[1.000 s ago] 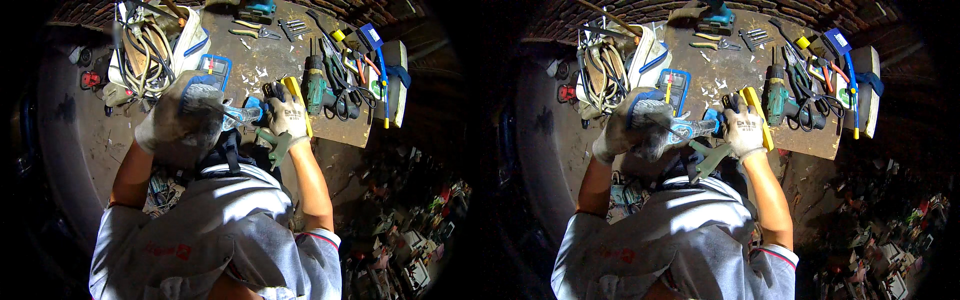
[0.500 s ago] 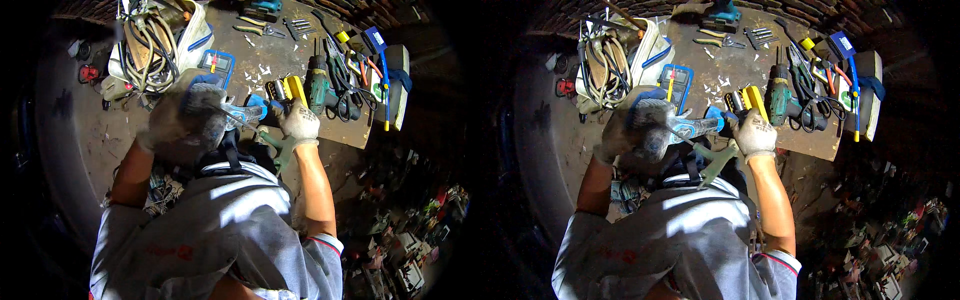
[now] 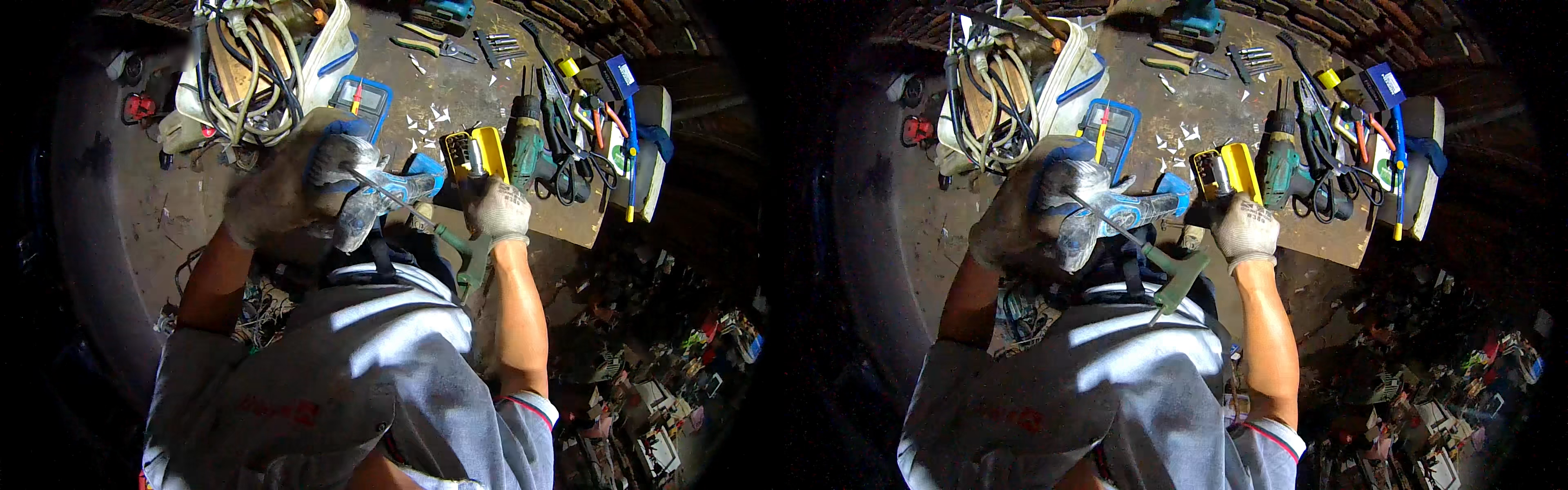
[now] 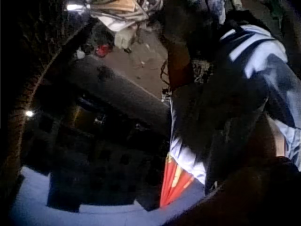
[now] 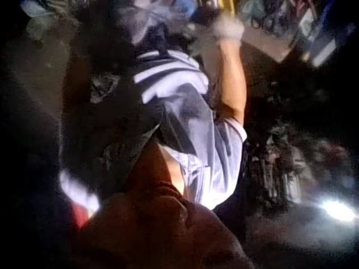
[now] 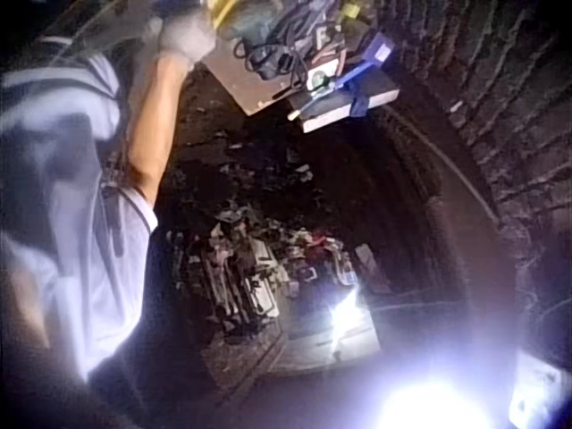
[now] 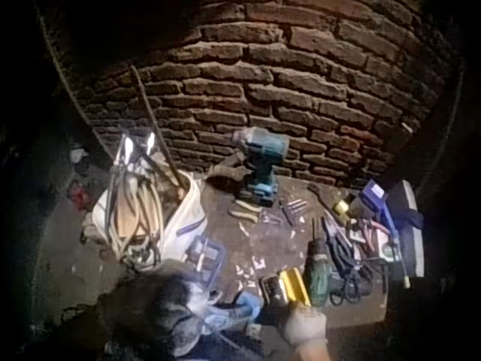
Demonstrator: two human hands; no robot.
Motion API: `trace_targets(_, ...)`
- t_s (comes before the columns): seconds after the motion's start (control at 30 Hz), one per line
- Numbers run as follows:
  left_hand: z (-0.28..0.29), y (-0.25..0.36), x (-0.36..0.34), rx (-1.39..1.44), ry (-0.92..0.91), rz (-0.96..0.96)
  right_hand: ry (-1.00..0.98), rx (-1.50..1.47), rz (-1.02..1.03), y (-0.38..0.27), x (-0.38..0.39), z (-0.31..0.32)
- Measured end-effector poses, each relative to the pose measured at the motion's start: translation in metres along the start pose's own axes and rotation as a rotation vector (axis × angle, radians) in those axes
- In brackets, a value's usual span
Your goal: The person disassembles a handheld power tool, likely a jigsaw, on a cluttered workbench. They use a screwdriver to remove screws and separate the casing, then use a multimeter to test internal components. The person also uses a brush to clean the device's interior and continues to manipulate the internal parts with their hands.
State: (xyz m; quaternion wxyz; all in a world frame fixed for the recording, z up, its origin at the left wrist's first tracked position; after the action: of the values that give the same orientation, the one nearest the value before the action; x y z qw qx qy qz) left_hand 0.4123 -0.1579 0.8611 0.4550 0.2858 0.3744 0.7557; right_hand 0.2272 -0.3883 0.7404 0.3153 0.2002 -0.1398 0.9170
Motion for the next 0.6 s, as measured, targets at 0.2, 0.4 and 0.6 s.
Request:
trace_targets(0.2,-0.002,-0.010,0.003,0.151,0.021,0.016,0.041,0.018,0.042,-0.004,-0.002,-0.016)
trace_targets(0.4,-0.003,-0.017,0.008,0.028,0.073,0.017,0.103,-0.304,0.000,0.009,0.008,0.022)
trace_targets(0.6,-0.010,-0.023,0.010,0.152,-0.093,0.151,0.144,-1.152,0.073,0.071,-0.005,0.023)
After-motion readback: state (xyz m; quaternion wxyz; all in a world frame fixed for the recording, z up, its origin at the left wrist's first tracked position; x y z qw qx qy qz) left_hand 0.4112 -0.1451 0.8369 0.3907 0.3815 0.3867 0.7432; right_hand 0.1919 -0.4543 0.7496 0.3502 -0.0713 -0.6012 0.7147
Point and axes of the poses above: each hand's wrist, its own x-axis away from the middle knuckle, its own z-axis out of the back of the hand, y = z × x, the point moved 5 cm from there along -x, towards the middle knuckle, and after that the axes turned 2 degrees about z, right-handed, at the moved point
